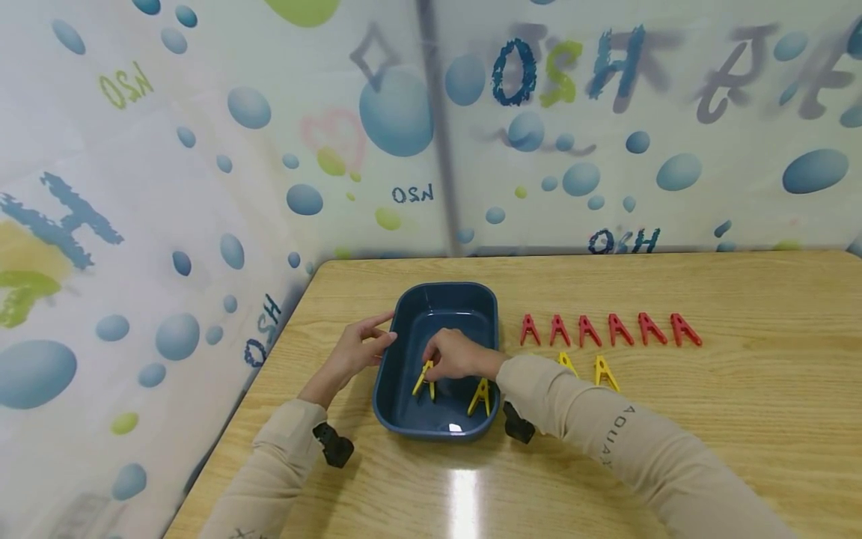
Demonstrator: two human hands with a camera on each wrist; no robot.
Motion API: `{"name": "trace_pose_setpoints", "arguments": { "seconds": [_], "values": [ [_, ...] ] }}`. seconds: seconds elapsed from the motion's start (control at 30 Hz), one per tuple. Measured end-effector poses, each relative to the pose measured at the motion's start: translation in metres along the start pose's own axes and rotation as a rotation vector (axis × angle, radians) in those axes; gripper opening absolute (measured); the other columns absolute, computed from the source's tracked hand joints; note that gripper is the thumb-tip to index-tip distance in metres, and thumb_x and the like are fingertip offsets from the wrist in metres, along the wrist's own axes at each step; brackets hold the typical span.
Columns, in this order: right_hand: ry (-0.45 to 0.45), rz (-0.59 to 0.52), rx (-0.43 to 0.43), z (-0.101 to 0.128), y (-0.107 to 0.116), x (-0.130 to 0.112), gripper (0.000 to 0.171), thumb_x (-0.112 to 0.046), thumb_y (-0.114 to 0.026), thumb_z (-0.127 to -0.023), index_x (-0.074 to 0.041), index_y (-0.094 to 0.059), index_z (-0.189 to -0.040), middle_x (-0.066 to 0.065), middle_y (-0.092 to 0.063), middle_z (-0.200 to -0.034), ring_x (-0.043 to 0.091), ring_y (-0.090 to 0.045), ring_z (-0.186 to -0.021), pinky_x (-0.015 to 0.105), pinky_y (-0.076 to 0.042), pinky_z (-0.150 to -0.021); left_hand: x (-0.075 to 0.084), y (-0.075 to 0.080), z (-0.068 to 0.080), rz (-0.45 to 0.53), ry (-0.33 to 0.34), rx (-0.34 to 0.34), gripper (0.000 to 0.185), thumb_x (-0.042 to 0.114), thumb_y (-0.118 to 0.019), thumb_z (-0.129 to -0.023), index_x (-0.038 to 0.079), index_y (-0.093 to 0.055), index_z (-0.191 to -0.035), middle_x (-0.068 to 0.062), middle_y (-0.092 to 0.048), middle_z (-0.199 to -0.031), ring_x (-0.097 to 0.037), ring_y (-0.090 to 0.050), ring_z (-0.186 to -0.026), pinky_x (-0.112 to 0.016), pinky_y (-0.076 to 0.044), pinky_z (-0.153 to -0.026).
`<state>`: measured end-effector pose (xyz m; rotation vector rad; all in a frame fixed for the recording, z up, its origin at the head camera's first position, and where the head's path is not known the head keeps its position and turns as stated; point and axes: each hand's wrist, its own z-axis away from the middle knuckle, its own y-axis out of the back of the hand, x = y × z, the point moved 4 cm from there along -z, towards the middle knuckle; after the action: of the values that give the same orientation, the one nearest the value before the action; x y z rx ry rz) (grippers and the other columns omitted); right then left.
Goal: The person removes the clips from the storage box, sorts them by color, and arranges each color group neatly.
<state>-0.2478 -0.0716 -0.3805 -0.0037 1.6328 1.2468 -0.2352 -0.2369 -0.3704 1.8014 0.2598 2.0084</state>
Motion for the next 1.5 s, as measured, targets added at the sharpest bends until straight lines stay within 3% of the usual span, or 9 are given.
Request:
{"name": "trace_pose_setpoints", "arguments": {
  "seconds": [0.4, 0.6, 0.73, 0.87, 1.03, 1.5],
  "values": [
    [-0.028, -0.060, 0.011, 0.000, 0.000, 0.002, 0.022, -0.008, -0.071, -0.072, 0.000, -0.065, -0.092, 0.003, -0.063, -0.082, 0.008, -0.056, -0.072, 0.020, -0.047, -0.065, 0.000, 0.000, 0.000, -0.019, -0.010, 0.009, 0.047, 0.017, -0.054, -0.089, 0.012, -0.040, -0.134, -0.018, -0.054, -0.101, -0.016, -0.057, -0.071, -0.034, -0.051, -0.067],
    [-0.097, -0.252, -0.033, 0.002, 0.000, 0.004, 0.023, -0.001, -0.069, -0.074, 0.002, -0.062, -0.095, 0.004, -0.061, -0.082, 0.011, -0.057, -0.071, 0.023, -0.049, -0.067, 0.000, -0.001, 0.001, -0.019, -0.005, 0.012, 0.047, 0.018, -0.053, -0.089, 0.014, -0.040, -0.135, -0.017, -0.054, -0.100, -0.017, -0.055, -0.070, -0.033, -0.051, -0.066],
    [-0.093, -0.368, -0.039, 0.003, 0.000, 0.003, 0.024, 0.004, -0.065, -0.075, 0.005, -0.060, -0.098, 0.006, -0.060, -0.082, 0.011, -0.056, -0.072, 0.024, -0.049, -0.068, -0.001, -0.002, 0.001, -0.015, 0.002, 0.016, 0.047, 0.017, -0.053, -0.089, 0.015, -0.040, -0.134, -0.017, -0.054, -0.101, -0.017, -0.054, -0.070, -0.033, -0.051, -0.066],
    [-0.056, -0.373, -0.028, 0.006, 0.002, 0.001, 0.022, 0.005, -0.064, -0.075, 0.006, -0.060, -0.097, 0.006, -0.060, -0.082, 0.011, -0.055, -0.072, 0.025, -0.049, -0.067, 0.000, -0.002, 0.001, -0.017, -0.002, 0.018, 0.047, 0.017, -0.053, -0.089, 0.014, -0.040, -0.134, -0.018, -0.054, -0.102, -0.018, -0.055, -0.071, -0.033, -0.051, -0.066],
    [-0.072, -0.374, -0.026, 0.009, 0.007, 0.000, 0.017, 0.001, -0.064, -0.078, 0.003, -0.061, -0.094, 0.006, -0.061, -0.086, 0.013, -0.057, -0.076, 0.027, -0.050, -0.066, 0.001, -0.002, 0.001, -0.024, -0.001, 0.019, 0.047, 0.018, -0.053, -0.089, 0.014, -0.040, -0.134, -0.018, -0.054, -0.102, -0.018, -0.056, -0.071, -0.034, -0.051, -0.067],
    [-0.062, -0.533, 0.048, 0.034, 0.033, -0.011, 0.023, -0.004, -0.059, -0.084, 0.006, -0.061, -0.104, 0.010, -0.063, -0.094, 0.016, -0.061, -0.082, 0.034, -0.049, -0.074, 0.000, -0.001, -0.001, -0.025, 0.000, 0.027, 0.047, 0.017, -0.053, -0.090, 0.015, -0.040, -0.134, -0.017, -0.054, -0.101, -0.017, -0.057, -0.070, -0.033, -0.051, -0.066]
  ]
}}
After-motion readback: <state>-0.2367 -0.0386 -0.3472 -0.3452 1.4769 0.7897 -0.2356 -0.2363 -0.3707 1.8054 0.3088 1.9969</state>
